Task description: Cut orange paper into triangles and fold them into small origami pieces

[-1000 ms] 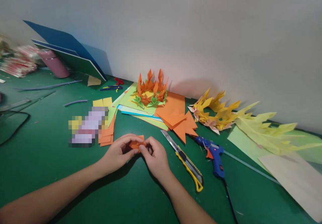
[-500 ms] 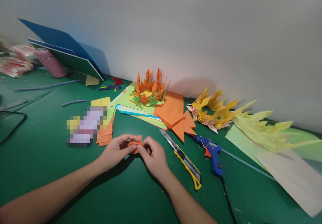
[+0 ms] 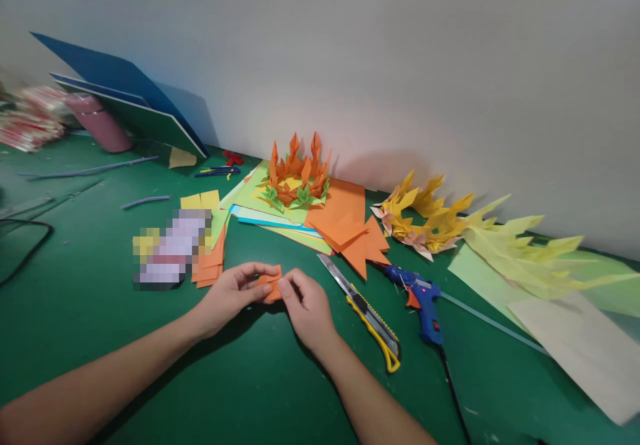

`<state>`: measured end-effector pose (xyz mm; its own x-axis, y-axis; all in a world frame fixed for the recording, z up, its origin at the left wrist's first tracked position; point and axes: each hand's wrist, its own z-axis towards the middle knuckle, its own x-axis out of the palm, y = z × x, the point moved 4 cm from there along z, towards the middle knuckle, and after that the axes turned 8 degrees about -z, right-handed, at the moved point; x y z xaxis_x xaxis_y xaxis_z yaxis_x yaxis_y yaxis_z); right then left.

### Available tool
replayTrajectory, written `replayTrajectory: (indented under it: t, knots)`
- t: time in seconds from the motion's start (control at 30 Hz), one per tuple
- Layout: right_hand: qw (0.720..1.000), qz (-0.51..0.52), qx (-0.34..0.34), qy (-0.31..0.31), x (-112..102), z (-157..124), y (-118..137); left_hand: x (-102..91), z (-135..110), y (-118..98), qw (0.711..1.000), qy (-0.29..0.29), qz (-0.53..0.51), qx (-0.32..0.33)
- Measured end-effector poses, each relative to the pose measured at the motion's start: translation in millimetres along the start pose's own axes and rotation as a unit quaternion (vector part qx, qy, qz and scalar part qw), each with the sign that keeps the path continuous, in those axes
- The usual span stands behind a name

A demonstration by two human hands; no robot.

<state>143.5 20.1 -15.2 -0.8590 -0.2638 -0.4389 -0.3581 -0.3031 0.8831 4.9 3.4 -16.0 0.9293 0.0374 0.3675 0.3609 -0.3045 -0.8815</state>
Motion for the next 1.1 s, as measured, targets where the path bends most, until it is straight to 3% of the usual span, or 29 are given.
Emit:
replayTrajectory:
  t: [0.3,0.63,0.83,0.97,1.1]
  knots:
    - [0.998,-0.051,-0.013,0.023,3,-1,-1,-0.8,1,-3,1.0,-0.016,0.004,0.02]
    - [0.997,0.019,-0.035,0.066,4,-2,2,-2.0,-1,-7,0.996,-0.001,0.066,0.055]
    - [0.991,0.12,-0.003,-0.064,-3,0,-8,-0.3,-2,-11,0.984,0.032,0.123,0.129]
    - [0.989,0.139,-0.023,-0.039,-2,1,-8,2.0,-2,-10,0.969,0.053,0.182,0.156]
    - [0.995,0.075,-0.065,-0.032,-2,0,-1,-0.6,1,-5,0.975,0.066,0.174,0.121]
